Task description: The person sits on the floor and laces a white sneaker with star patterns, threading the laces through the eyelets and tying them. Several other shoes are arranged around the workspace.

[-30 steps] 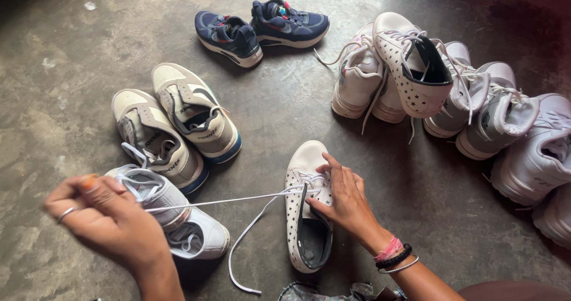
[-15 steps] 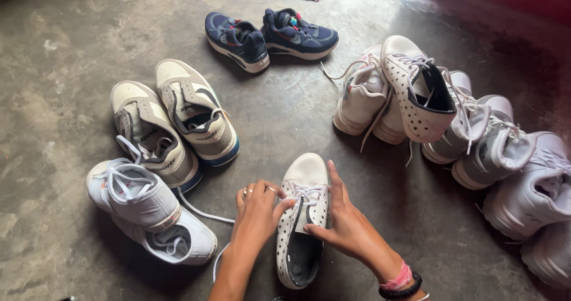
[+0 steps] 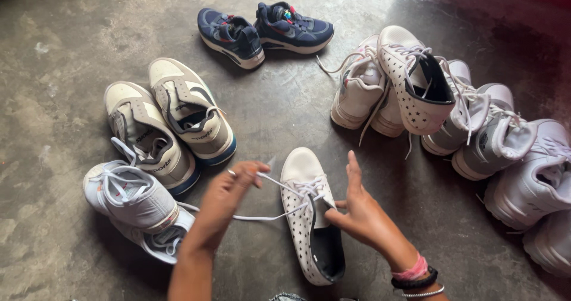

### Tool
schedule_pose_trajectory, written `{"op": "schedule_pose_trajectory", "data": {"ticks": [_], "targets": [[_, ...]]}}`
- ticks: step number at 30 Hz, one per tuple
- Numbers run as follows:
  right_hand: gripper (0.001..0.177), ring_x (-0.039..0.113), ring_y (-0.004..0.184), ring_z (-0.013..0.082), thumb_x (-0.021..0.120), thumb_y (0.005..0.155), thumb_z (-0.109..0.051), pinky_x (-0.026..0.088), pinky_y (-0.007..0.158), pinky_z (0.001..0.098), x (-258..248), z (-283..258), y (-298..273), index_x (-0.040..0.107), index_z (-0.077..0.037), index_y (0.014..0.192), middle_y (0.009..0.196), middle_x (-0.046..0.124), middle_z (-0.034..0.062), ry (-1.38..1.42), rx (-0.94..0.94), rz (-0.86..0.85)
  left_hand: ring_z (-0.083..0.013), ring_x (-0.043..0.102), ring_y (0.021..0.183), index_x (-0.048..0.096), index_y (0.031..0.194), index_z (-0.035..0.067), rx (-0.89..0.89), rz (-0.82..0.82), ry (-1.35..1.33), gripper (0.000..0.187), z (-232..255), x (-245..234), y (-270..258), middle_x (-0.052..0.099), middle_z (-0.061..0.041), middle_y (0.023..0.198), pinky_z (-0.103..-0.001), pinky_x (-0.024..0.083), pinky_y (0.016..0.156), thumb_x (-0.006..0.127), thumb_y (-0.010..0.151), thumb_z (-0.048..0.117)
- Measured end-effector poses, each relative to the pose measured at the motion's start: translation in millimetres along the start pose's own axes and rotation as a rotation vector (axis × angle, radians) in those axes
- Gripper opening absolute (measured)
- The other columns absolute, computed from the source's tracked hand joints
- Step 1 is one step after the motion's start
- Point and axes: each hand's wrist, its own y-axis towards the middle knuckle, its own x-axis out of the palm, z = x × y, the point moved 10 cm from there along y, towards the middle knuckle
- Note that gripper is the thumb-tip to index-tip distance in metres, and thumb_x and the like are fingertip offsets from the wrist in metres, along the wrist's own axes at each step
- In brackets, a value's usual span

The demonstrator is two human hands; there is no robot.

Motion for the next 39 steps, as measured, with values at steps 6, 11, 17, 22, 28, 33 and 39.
{"op": "schedule_pose_trajectory", "data": {"ticks": [6,11,17,22,28,33,39], "targets": [[0.124,0.071,0.115,0.0343,0.072,0.078,-0.012,0.068,0.068,0.0364,-7,5,1,-0.02,-0.019,0.161,0.164,0.015,0.0247,0.111,0.078,0.012,-0.0276,0.068,0.117,0.069,0.084,0.013,0.322,0.082,-0.529,0.023,60,-41,-30,0.074,-0.009,0.104,-0.048,0.041,0.117,0.071,0.096,0.032],[0.123,0.072,0.111,0.0333,0.072,0.078,-0.01,0.068,0.066,0.0356,-9,0,0,-0.019,-0.018,0.161,0.164,0.016,0.0247,0.103,0.076,0.024,-0.0261,0.068,0.11,0.066,0.086,0.013,0.462,0.22,-0.827,0.025,65,-76,-45,0.071,-0.006,0.103,-0.048,0.048,0.116,0.076,0.104,0.028],[0.121,0.079,0.097,0.0298,0.071,0.077,-0.011,0.067,0.065,0.0362,-11,-2,-3,-0.015,-0.018,0.162,0.161,0.026,0.023,0.146,0.113,0.015,-0.0169,0.066,0.096,0.069,0.1,0.011,0.619,0.318,-0.987,0.017,76,-106,-66,0.069,-0.003,0.106,-0.033,0.051,0.098,0.076,0.103,0.026],[0.105,0.079,0.079,0.024,0.071,0.082,-0.02,0.064,0.066,0.0316,-9,0,-3,0.004,-0.01,0.162,0.12,0.073,0.0152,0.032,0.086,-0.016,-0.01,0.059,0.086,0.069,0.122,0.011,0.589,0.321,-0.796,0.019,76,-93,-59,0.068,-0.001,0.107,-0.023,0.045,0.074,0.074,0.107,0.022],[0.096,0.079,0.071,0.0216,0.068,0.086,-0.02,0.065,0.067,0.0324,-14,11,0,0.01,-0.009,0.162,0.106,0.081,0.0084,0.029,0.088,0.003,-0.0124,0.074,0.087,0.075,0.117,0.009,0.062,0.012,0.014,0.028,12,59,-5,0.082,-0.008,0.098,-0.03,0.058,0.073,0.067,0.09,0.007],[0.09,0.081,0.082,0.0172,0.06,0.087,-0.008,0.067,0.073,0.0317,-13,18,5,0.012,-0.012,0.164,0.107,0.082,0.0114,0.092,0.032,-0.004,-0.0312,0.074,0.08,0.082,0.104,0.011,0.312,0.095,0.664,0.019,-5,114,-28,0.078,-0.013,0.088,-0.042,0.057,0.069,0.07,0.089,0.012],[0.087,0.078,0.09,0.0199,0.064,0.09,-0.009,0.064,0.075,0.0359,-2,36,10,0.019,-0.019,0.163,0.113,0.08,0.015,0.23,0.122,-0.057,-0.0311,0.07,0.08,0.077,0.097,0.007,0.49,0.145,1.017,0.012,-5,132,-33,0.072,-0.01,0.082,-0.043,0.055,0.067,0.07,0.089,0.013]]}}
